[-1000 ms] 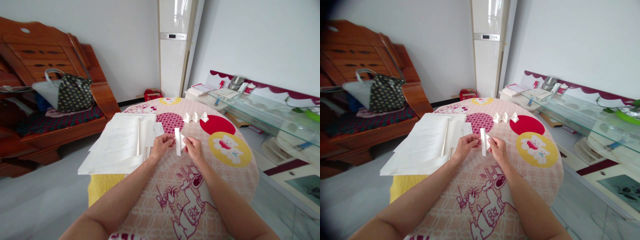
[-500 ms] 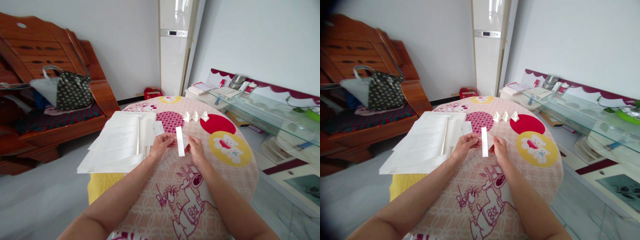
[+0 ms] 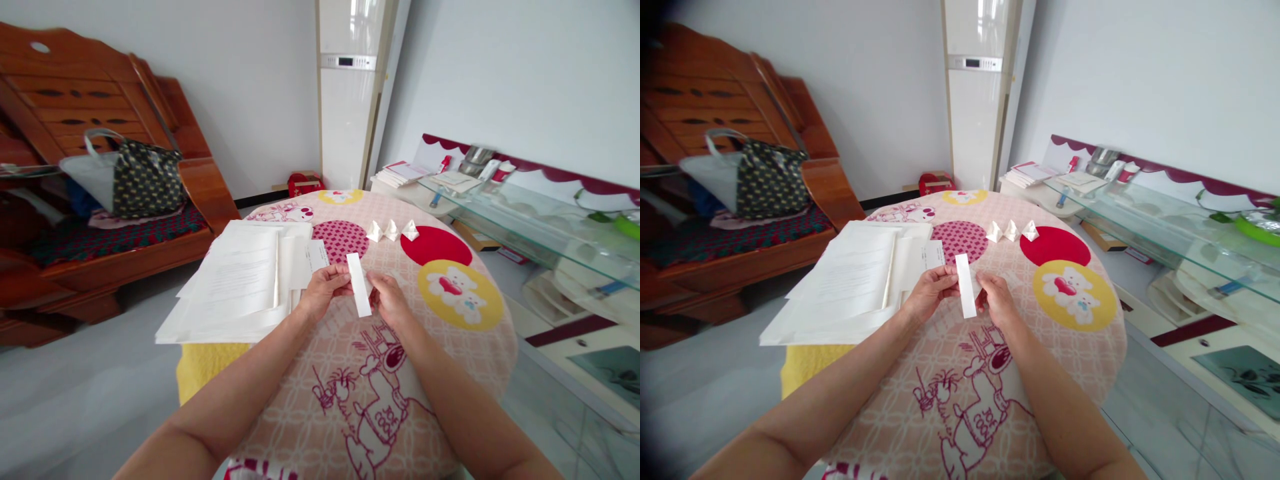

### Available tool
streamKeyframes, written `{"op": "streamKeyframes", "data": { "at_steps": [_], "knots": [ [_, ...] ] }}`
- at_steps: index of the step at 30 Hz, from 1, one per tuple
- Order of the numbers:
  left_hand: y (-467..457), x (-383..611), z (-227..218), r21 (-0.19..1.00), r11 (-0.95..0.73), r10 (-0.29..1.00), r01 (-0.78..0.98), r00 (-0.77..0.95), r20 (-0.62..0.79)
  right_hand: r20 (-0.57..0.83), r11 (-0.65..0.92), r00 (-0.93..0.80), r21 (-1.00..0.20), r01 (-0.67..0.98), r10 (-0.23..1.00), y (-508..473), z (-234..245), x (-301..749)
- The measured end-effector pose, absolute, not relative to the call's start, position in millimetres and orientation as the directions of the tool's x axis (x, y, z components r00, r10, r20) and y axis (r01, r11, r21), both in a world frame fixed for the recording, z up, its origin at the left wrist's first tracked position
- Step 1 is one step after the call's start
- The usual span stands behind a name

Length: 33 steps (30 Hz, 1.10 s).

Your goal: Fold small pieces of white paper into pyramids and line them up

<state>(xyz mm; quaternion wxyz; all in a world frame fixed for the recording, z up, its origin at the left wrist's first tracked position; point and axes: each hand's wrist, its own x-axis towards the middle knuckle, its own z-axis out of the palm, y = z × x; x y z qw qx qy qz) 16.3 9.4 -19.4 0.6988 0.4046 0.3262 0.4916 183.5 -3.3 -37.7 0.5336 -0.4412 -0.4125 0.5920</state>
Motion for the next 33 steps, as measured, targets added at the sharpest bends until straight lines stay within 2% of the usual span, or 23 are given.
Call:
{"op": "streamKeyframes", "data": {
  "at_steps": [7, 10, 14, 18, 22, 24, 27, 33],
  "knots": [
    [8.2, 17.4, -19.8, 0.904, 0.163, 0.955, -0.396, 0.292, -0.044, -0.067, -0.074, -0.043, -0.978, -0.193, 0.997, -2.8, -40.7, 184.1],
    [8.3, 18.6, -19.9, 0.932, 0.089, 0.973, -0.350, 0.231, -0.006, 0.021, 0.022, 0.014, -0.996, -0.083, 1.000, -4.1, -40.2, 183.8],
    [10.5, 17.8, -21.7, 0.973, -0.105, 0.991, -0.205, 0.063, 0.120, 0.179, 0.175, 0.034, -0.980, 0.097, 0.983, -7.6, -37.3, 184.0],
    [10.3, 15.9, -21.6, 0.980, -0.150, 0.977, -0.131, 0.134, 0.167, 0.357, 0.327, 0.052, -0.897, 0.298, 0.933, -12.6, -32.1, 184.2],
    [7.2, 14.8, -15.9, 0.981, -0.130, 0.964, -0.143, 0.212, 0.159, 0.556, 0.456, 0.056, -0.732, 0.507, 0.829, -17.6, -25.0, 184.2],
    [6.2, 13.4, -12.7, 0.981, -0.120, 0.963, -0.150, 0.223, 0.152, 0.625, 0.511, 0.015, -0.651, 0.561, 0.780, -20.1, -20.9, 183.9],
    [6.1, 10.0, -9.1, 0.978, -0.100, 0.958, -0.181, 0.248, 0.144, 0.640, 0.560, -0.042, -0.637, 0.529, 0.768, -23.6, -16.3, 183.8],
    [6.5, 4.8, -7.8, 0.973, -0.146, 0.905, -0.177, 0.375, 0.203, 0.368, 0.354, 0.067, -0.921, 0.164, 0.927, -24.3, -14.4, 188.6]
  ]
}}
